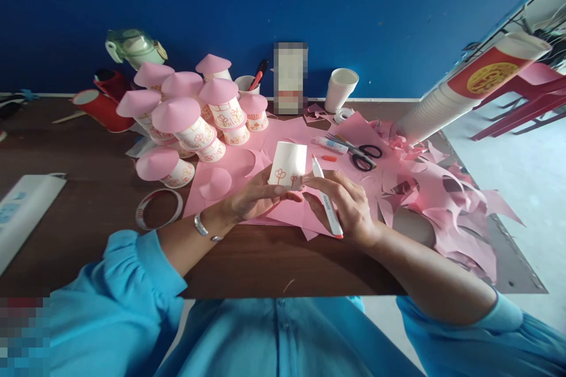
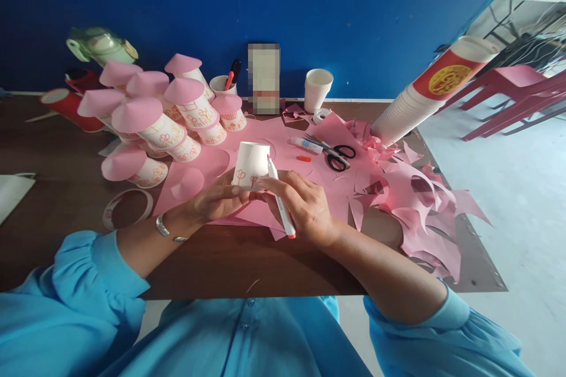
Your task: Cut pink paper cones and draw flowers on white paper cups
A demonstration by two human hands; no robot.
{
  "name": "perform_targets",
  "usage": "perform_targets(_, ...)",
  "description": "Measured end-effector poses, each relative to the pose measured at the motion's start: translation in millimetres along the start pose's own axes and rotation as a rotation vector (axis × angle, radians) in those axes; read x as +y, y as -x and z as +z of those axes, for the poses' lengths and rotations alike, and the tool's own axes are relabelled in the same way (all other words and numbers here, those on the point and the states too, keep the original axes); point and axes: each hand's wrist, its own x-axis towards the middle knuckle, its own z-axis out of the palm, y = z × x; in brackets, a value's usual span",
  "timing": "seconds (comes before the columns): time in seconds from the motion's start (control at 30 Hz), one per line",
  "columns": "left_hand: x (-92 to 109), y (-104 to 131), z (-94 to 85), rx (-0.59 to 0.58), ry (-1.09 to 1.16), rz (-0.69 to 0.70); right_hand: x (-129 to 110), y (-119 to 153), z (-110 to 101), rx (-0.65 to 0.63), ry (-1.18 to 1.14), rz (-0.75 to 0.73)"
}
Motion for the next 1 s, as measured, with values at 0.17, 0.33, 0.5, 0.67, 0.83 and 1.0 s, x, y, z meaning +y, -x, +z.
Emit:
perform_targets(0.17, 1.2, 0.4, -0.6, 0.007, -0.025, -0.011, 2.5, -1.7, -2.7, -0.012, -0.02, -0.015)
perform_targets(0.33, 3.4, 1.5, 2.4, 0.047, -0.024, -0.052, 3.9, -8.2, -14.7, 0.044, -0.034, -0.061)
perform_targets(0.5, 4.8, 1.7, 4.7, 0.057, -0.05, -0.062, -6.9, -11.5, -22.2, 0.069, -0.11, -0.028)
perform_targets(0.67, 3.1, 1.9, 3.7, 0.037, -0.044, -0.02, -15.0, -11.0, -16.1, 0.07, -0.162, 0.017)
perform_targets(0.83, 6.5, 2.1, 9.5, 0.036, -0.038, -0.013, -13.9, -11.9, -12.3, 0.056, -0.178, -0.029)
perform_targets(1.0, 9.1, 1.6, 11.1, 0.038, -0.052, -0.02, -11.9, -9.9, -10.0, 0.067, -0.172, -0.055)
